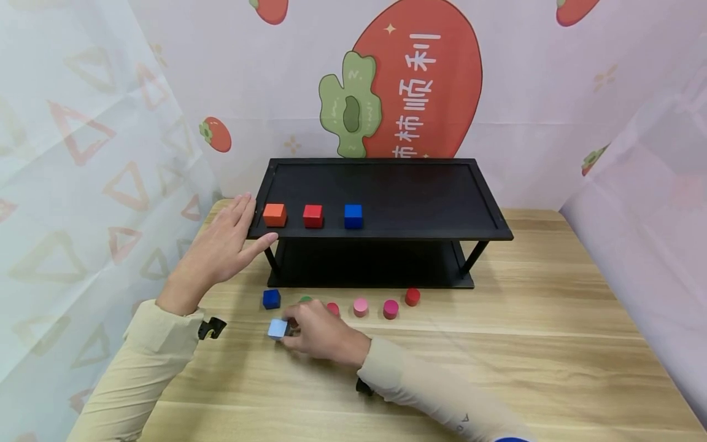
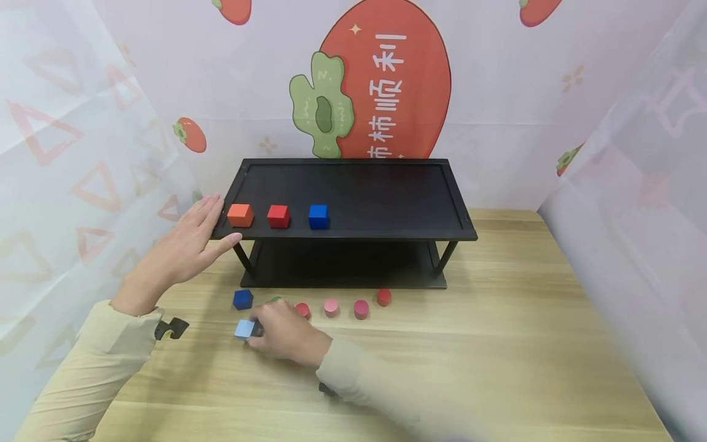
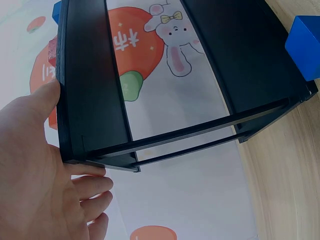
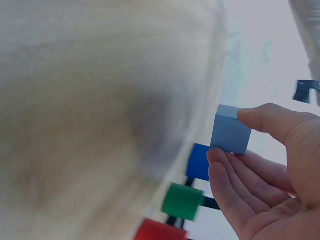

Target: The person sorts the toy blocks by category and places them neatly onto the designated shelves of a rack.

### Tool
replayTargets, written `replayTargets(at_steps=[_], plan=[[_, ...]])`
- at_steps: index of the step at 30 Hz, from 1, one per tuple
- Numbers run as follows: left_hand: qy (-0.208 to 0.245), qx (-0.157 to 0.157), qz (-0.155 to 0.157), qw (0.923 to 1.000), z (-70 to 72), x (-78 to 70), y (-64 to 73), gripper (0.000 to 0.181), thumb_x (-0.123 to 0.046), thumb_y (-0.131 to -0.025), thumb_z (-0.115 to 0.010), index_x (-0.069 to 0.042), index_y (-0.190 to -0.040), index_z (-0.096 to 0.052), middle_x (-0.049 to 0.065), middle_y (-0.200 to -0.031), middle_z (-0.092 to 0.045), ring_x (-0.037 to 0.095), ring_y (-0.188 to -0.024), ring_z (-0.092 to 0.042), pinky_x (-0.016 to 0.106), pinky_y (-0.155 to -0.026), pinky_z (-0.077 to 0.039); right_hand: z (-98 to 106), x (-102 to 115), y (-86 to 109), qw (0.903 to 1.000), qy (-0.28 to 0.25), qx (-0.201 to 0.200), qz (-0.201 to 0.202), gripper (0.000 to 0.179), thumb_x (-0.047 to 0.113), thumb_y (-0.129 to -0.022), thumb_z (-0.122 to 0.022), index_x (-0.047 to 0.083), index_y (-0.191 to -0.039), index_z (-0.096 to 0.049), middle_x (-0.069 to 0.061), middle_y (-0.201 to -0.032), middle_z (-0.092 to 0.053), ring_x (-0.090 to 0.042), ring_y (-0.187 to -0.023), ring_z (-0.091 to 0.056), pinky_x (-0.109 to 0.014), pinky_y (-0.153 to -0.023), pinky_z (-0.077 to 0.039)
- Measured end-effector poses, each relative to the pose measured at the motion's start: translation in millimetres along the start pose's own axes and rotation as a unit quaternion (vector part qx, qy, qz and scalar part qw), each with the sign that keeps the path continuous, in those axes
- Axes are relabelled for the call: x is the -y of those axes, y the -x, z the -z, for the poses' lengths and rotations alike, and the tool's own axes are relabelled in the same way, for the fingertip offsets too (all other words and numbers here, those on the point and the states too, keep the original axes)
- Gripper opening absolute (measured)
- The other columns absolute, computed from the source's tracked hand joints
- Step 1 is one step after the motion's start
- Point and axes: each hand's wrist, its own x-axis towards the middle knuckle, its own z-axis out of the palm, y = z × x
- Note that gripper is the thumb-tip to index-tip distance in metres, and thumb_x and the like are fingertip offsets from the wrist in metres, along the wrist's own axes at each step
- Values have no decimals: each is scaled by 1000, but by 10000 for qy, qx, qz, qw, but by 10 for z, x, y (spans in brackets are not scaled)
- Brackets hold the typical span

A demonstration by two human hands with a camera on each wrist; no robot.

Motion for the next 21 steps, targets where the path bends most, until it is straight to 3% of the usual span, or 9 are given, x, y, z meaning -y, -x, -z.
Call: replayTargets(at_steps=[8, 12, 18, 21], plan=[[-31, -1, 3, 10000, 9, 5, 8, 98, -66, -106, -43, 1, -169, -6, 22, -178, -7, 41, -166, -7, 59, -135, -10, 412, 65, 223, 9994, -337, 129, -1, 22, 16, -91, -84, 7, -111, -80, -2, -107, -81, -8, -94, -78, -13, -82, -61], [-50, 19, -4, 10000, 12, 1, 3, 98, -66, -106, -43, 1, -169, -8, 22, -178, -8, 41, -166, -8, 59, -135, -10, 708, 75, 363, 9984, -552, 130, 19, 22, 12, -91, -83, 5, -112, -80, -5, -107, -82, -8, -92, -78, -21, -83, -64], [-82, 43, -4, 10000, 26, -1, 6, 98, -66, -106, -42, 2, -168, -8, 22, -178, -8, 42, -166, -8, 59, -135, -11, 1213, 51, 562, 9989, -464, -68, -19, 20, 11, -89, -84, 8, -109, -81, -1, -102, -81, -5, -89, -76, -16, -83, -62], [-65, 27, -38, 10000, 26, 5, 11, 98, -66, -107, -41, 3, -168, -9, 23, -177, -9, 43, -165, -9, 60, -135, -11, 1487, 35, 639, 9988, -450, -79, -167, 21, 12, -89, -85, 9, -109, -80, 1, -103, -81, -6, -91, -77, -21, -86, -64]])
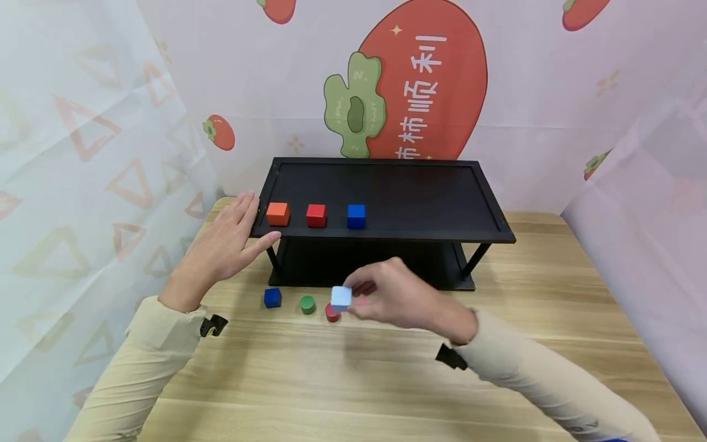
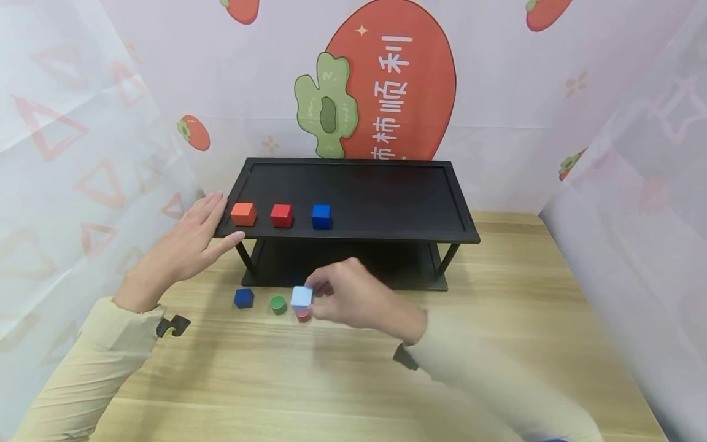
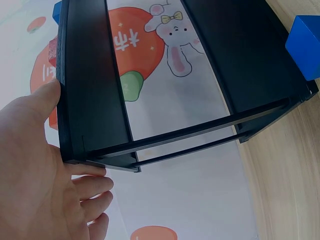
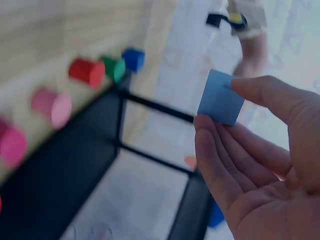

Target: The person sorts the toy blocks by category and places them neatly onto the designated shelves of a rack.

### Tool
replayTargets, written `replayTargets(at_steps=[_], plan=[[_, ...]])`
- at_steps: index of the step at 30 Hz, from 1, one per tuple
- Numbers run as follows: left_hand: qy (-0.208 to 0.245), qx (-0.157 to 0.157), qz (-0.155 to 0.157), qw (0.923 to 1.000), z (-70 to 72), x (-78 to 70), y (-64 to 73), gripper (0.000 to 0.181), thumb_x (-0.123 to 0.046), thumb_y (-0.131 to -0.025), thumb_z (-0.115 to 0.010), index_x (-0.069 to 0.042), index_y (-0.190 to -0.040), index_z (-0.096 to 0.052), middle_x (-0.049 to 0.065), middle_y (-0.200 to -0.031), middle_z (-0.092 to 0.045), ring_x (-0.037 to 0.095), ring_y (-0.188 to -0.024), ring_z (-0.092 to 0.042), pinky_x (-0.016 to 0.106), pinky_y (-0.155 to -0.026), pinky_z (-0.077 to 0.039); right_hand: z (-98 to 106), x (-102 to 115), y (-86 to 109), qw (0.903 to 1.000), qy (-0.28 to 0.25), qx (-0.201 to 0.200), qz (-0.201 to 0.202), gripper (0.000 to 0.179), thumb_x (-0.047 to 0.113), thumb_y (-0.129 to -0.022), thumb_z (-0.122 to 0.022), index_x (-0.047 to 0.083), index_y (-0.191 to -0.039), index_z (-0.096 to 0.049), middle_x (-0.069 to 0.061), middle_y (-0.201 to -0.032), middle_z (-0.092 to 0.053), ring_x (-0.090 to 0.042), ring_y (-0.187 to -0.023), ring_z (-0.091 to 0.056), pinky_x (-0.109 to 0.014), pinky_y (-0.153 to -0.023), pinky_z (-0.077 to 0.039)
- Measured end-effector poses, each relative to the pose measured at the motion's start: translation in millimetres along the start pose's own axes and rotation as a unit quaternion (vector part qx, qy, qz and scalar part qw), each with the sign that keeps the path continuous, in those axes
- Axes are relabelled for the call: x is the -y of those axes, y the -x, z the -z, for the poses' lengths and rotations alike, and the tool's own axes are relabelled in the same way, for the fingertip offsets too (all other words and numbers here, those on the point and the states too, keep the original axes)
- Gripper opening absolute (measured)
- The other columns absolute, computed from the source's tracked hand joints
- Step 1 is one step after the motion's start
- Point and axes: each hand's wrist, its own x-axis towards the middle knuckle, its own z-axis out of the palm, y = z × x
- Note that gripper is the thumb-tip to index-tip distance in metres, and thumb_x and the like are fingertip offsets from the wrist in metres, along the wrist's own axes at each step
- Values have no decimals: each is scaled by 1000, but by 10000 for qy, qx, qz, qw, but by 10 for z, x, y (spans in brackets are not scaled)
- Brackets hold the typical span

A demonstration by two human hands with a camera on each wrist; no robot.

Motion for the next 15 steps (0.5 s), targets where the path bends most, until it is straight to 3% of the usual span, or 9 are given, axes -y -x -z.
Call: replayTargets(at_steps=[8, 15], plan=[[-57, 15, 19, 10000, 22, -8, 17, 98, -67, -107, -40, 3, -168, -8, 22, -178, -8, 41, -166, -8, 59, -135, -12, 690, -39, 107, 9989, 427, -90, -188, 27, 17, -87, -88, 13, -113, -80, 3, -103, -81, -10, -94, -79, -29, -87, -66], [-124, 64, 14, 9999, 31, -28, 11, 97, -66, -107, -40, 3, -168, -8, 23, -177, -7, 42, -165, -8, 60, -134, -12, 1109, -105, 84, 9961, 819, -197, -245, 25, 17, -90, -86, 13, -114, -80, -1, -105, -81, -13, -95, -80, -38, -90, -66]])
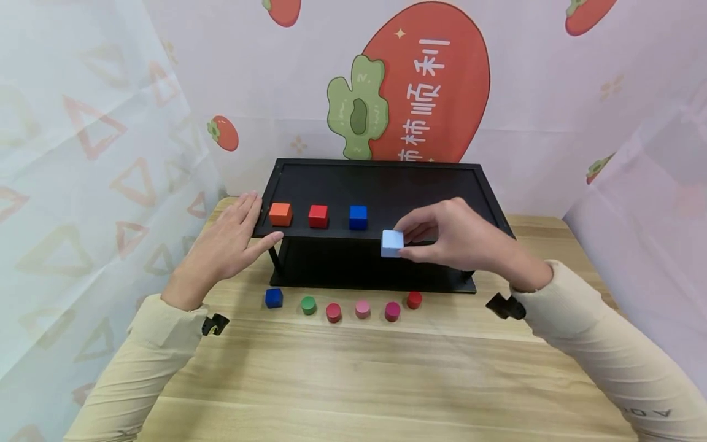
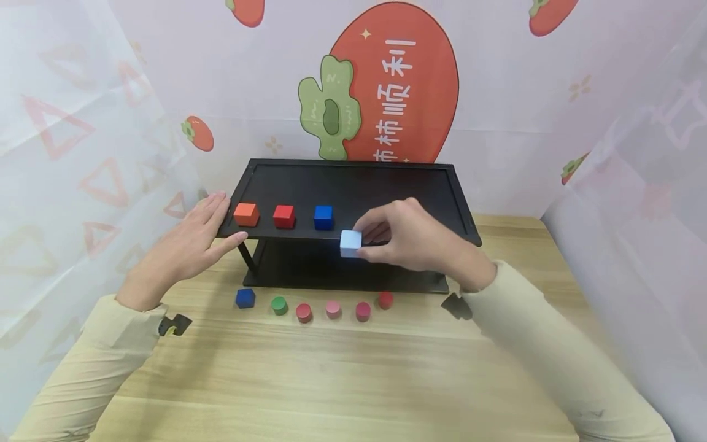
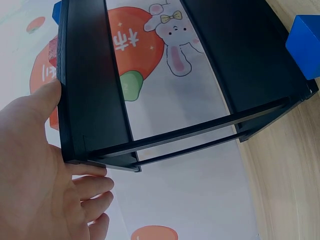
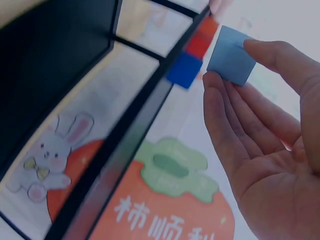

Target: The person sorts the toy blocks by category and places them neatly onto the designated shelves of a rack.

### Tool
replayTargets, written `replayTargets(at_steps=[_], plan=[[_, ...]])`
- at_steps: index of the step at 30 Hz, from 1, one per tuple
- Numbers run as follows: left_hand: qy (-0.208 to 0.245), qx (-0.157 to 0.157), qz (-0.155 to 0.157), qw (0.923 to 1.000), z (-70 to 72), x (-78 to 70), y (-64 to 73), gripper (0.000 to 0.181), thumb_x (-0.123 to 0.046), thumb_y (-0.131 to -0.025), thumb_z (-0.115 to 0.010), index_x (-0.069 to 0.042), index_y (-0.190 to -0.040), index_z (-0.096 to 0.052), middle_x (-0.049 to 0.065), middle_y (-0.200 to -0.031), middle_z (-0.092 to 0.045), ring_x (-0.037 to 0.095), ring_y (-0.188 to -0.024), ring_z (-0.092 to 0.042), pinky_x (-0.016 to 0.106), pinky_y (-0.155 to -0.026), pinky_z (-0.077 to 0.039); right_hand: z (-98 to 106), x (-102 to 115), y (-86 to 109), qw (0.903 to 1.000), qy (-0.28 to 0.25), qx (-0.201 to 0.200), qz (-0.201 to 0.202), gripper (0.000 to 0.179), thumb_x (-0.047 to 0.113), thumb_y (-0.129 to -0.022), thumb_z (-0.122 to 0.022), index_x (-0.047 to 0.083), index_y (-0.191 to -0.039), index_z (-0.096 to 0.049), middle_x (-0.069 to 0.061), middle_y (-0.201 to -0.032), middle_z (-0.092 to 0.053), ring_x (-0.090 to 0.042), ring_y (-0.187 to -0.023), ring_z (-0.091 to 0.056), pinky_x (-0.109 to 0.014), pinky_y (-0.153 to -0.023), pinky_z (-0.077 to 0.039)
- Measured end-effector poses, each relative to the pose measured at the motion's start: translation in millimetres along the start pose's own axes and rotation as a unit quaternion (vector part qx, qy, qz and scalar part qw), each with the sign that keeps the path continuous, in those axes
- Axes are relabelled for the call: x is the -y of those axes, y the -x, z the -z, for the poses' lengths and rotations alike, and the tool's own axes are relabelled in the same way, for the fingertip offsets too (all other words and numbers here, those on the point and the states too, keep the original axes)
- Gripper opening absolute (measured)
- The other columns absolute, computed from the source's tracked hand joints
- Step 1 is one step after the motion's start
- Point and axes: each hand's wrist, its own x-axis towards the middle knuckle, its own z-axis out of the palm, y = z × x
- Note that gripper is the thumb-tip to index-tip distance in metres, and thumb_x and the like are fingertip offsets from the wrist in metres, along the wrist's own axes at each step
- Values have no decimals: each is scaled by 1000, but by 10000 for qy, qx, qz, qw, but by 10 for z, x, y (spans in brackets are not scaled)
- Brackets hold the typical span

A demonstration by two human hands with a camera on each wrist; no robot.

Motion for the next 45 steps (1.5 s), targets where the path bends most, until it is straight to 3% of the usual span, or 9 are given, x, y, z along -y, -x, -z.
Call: replayTargets(at_steps=[8, 23, 45], plan=[[12, 24, 42, 10000, -1, -6, 4, 98, -67, -107, -41, 4, -168, -8, 23, -178, -7, 42, -166, -8, 59, -135, -12, 170, -157, -159, 9998, 133, -39, -171, 26, 18, -92, -84, 9, -117, -79, -5, -105, -82, -16, -95, -80, -40, -92, -65], [20, -32, 68, 10000, -11, -21, -3, 99, -68, -106, -41, 2, -168, -8, 23, -178, -9, 42, -166, -9, 59, -135, -12, 135, -479, -329, 9973, 159, -26, -715, 30, 21, -95, -81, 11, -124, -78, -7, -112, -81, -21, -102, -78, -46, -99, -63], [42, -22, 151, 9999, -9, -19, -6, 100, -70, -105, -39, 0, -169, -8, 22, -178, -8, 42, -165, -10, 60, -134, -13, 95, -572, -350, 9968, 148, 22, -782, 31, 18, -96, -80, 9, -125, -77, -9, -113, -80, -22, -102, -78, -46, -99, -63]])
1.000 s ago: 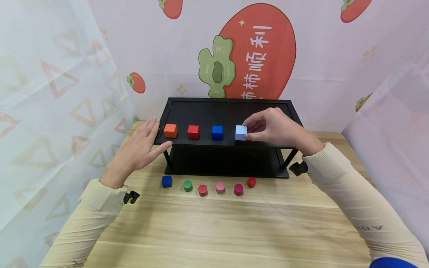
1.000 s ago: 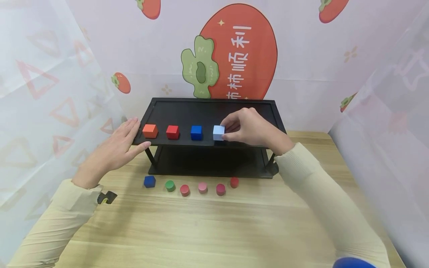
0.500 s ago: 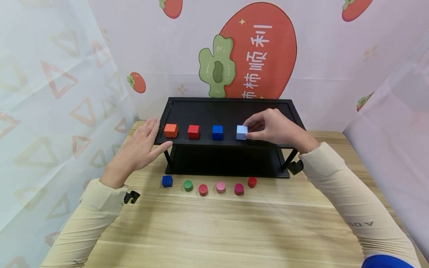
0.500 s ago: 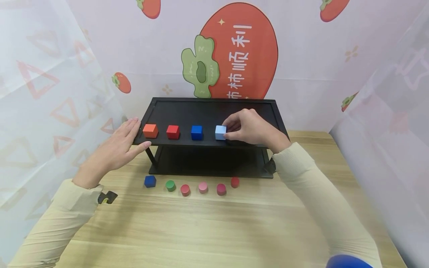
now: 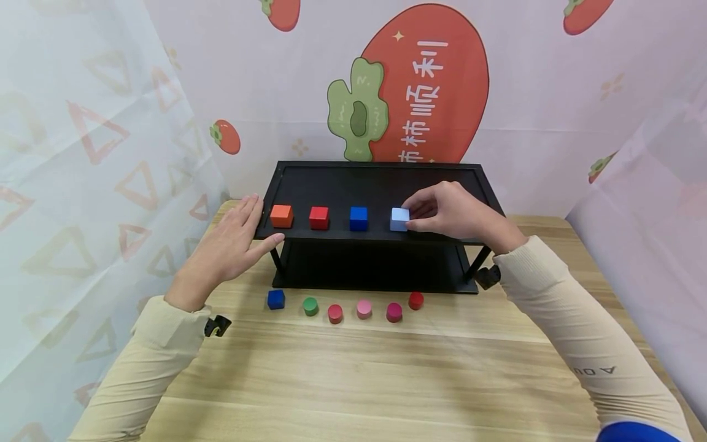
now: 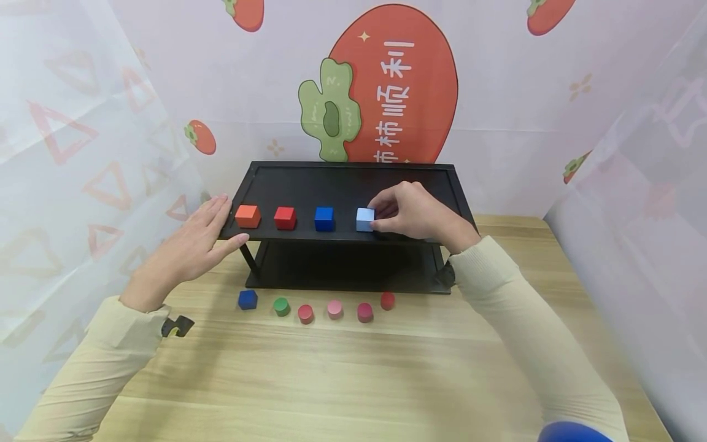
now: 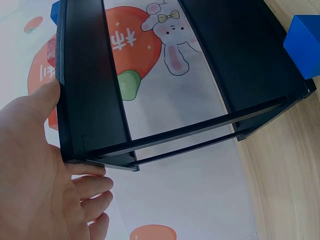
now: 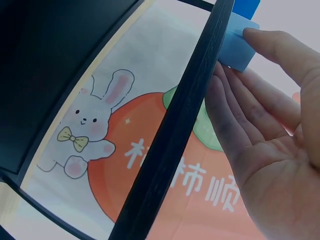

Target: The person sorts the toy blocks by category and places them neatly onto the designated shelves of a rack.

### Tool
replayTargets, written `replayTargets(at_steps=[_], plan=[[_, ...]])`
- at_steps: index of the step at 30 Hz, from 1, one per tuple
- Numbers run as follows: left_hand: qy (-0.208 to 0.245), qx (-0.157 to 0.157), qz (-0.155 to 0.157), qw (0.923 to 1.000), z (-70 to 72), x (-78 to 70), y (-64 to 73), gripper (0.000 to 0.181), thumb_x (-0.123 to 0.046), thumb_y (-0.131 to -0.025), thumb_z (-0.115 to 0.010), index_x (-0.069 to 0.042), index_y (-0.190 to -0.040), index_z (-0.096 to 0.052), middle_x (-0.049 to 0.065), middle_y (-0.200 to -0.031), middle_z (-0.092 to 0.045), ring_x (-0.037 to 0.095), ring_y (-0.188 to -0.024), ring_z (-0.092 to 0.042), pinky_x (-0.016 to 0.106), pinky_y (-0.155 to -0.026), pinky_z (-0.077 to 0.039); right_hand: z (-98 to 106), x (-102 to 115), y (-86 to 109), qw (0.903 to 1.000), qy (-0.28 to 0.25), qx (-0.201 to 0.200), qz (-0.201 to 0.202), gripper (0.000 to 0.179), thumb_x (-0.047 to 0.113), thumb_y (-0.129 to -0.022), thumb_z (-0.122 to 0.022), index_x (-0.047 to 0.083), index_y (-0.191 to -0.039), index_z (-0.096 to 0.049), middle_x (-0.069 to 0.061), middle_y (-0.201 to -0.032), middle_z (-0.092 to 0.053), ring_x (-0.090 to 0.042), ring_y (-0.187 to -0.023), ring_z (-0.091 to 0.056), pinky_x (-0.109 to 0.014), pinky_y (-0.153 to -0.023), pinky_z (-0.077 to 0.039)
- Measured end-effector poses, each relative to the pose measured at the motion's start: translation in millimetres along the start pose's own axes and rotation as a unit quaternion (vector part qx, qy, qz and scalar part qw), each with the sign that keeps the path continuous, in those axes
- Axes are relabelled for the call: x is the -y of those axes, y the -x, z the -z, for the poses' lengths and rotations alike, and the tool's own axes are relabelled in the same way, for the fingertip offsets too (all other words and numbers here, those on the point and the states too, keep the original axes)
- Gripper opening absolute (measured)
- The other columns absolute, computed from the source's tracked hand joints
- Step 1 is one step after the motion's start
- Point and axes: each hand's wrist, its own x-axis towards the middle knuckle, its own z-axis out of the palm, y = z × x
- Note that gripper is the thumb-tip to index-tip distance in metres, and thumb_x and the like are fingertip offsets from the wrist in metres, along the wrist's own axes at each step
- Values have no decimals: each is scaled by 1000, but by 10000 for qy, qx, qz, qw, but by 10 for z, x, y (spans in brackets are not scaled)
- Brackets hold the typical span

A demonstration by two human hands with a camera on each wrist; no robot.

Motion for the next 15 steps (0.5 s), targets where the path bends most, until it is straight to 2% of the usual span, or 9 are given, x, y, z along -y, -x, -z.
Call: replayTargets(at_steps=[8, 15], plan=[[5, 5, -5, 10000, -14, 7, -3, 100, -70, -105, -40, 0, -169, -8, 22, -178, -9, 43, -165, -11, 61, -134, -15, 82, 125, 63, 9998, 109, -149, 68, 37, 22, -95, -81, 8, -129, -75, -10, -120, -79, -25, -109, -78, -47, -101, -62], [11, 14, -35, 10000, -9, 12, 1, 99, -69, -106, -40, 1, -169, -7, 22, -178, -7, 42, -166, -9, 60, -134, -12, 142, 380, 134, 9971, 98, -426, 617, 35, 18, -93, -83, 8, -125, -77, -11, -122, -79, -26, -108, -79, -47, -99, -63]])
